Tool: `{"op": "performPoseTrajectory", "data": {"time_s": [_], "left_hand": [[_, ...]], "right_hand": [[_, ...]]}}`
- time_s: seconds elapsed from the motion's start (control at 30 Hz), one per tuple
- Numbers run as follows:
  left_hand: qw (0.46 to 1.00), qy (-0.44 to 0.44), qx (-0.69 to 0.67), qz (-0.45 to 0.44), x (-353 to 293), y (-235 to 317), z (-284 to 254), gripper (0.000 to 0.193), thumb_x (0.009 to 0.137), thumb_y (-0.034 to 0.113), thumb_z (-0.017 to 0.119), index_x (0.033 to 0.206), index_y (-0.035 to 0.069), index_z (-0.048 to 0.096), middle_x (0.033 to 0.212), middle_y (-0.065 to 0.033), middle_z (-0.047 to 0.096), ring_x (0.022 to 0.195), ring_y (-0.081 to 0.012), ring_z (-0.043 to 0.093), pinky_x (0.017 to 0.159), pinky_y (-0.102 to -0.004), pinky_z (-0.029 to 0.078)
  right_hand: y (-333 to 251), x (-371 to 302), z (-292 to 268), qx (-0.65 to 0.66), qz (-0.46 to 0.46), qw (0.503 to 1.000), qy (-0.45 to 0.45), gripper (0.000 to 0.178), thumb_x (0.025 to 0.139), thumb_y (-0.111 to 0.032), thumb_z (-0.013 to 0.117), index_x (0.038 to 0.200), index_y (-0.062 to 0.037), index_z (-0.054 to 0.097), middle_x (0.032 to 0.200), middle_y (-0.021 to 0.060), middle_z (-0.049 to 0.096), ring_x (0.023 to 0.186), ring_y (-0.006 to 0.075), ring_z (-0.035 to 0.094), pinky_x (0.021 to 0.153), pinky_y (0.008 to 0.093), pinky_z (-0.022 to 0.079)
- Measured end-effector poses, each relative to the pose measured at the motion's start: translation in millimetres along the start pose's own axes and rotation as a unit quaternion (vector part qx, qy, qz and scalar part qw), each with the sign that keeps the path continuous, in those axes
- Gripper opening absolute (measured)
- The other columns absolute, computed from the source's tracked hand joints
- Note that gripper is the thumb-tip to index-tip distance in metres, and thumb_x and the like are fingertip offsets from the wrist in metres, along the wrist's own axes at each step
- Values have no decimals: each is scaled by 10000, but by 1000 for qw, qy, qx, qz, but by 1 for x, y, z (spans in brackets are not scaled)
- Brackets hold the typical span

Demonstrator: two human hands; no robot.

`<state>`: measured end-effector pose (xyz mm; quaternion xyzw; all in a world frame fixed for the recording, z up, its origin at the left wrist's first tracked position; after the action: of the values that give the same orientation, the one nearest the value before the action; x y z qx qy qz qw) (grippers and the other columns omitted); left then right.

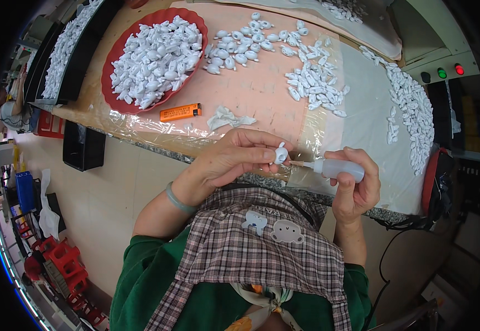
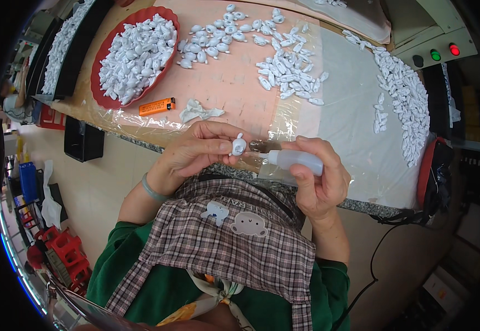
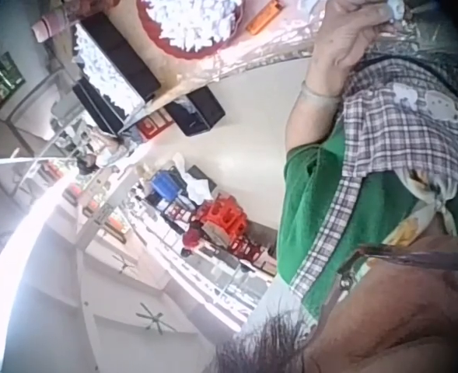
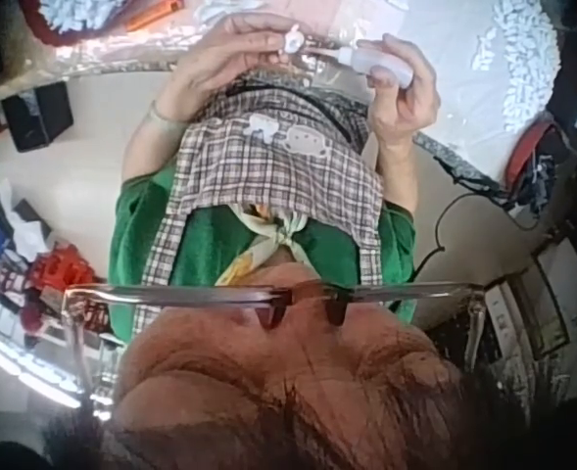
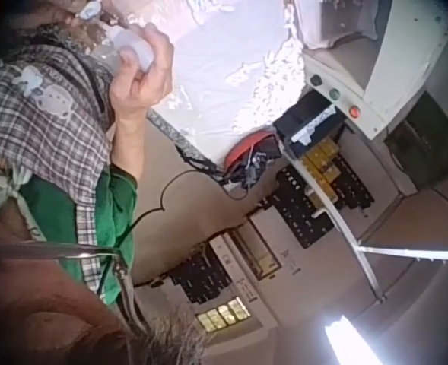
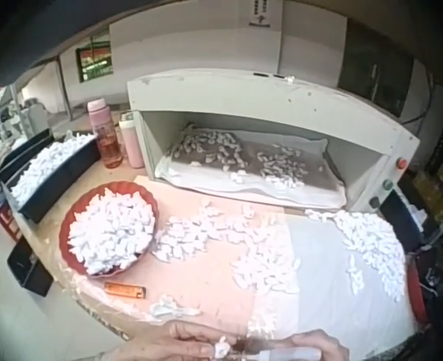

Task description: Assembling small white plastic components by applying glue from a squeeze bottle.

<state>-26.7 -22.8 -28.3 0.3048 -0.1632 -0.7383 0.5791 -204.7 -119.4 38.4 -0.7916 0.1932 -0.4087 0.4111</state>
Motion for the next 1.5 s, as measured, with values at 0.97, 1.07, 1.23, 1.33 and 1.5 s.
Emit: {"op": "performPoseTrajectory", "data": {"time_s": [0.97, 1.07, 1.23, 1.33, 1.5], "left_hand": [[1000, 19, 11, 10, -1, 0, 2, 245, 836, 71, 680, 1039, -12, 571, 1028, -177, 643, 884, -203, 677, 776, -263, 578], [999, 28, 25, 12, -1, 2, 1, 240, 829, 85, 693, 1020, -5, 580, 1022, -154, 645, 882, -190, 677, 776, -258, 576], [999, 42, 31, 14, -1, 4, 0, 228, 831, 96, 697, 1012, 11, 587, 1000, -107, 647, 883, -176, 675, 771, -253, 572], [999, 43, 25, 19, 0, 3, 0, 223, 832, 90, 695, 1011, 13, 587, 994, -104, 648, 884, -179, 675, 773, -261, 571], [998, 36, 44, 20, 3, 3, 0, 209, 839, 64, 680, 1017, 13, 583, 984, -108, 650, 887, -182, 673, 777, -265, 571]], "right_hand": [[-9, -3, 0, -50, -61, 997, 23, 322, 895, -217, 645, 1069, 36, 547, 873, 190, 678, 768, 274, 683, 655, 306, 543], [-14, -2, 3, -103, -116, 988, -5, 358, 946, -249, 567, 1121, 56, 502, 894, 231, 658, 704, 214, 647, 593, 269, 517], [-16, -1, 4, -107, -124, 986, -7, 341, 945, -229, 567, 1115, 60, 506, 871, 226, 660, 744, 254, 665, 643, 299, 527], [-15, -1, 4, -101, -103, 989, -15, 341, 942, -230, 571, 1113, 57, 505, 870, 223, 658, 761, 265, 667, 661, 312, 531], [-7, 1, 3, -71, -86, 994, -13, 346, 930, -241, 593, 1103, 45, 503, 898, 209, 651, 743, 255, 657, 636, 304, 525]]}}
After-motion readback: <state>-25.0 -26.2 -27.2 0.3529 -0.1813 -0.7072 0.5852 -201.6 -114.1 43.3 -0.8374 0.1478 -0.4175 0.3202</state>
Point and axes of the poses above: each hand's wrist, its own x-axis towards the middle knuckle, its own z-axis out of the palm, y = z × x, the point moved 5 cm from there along x, towards the middle knuckle
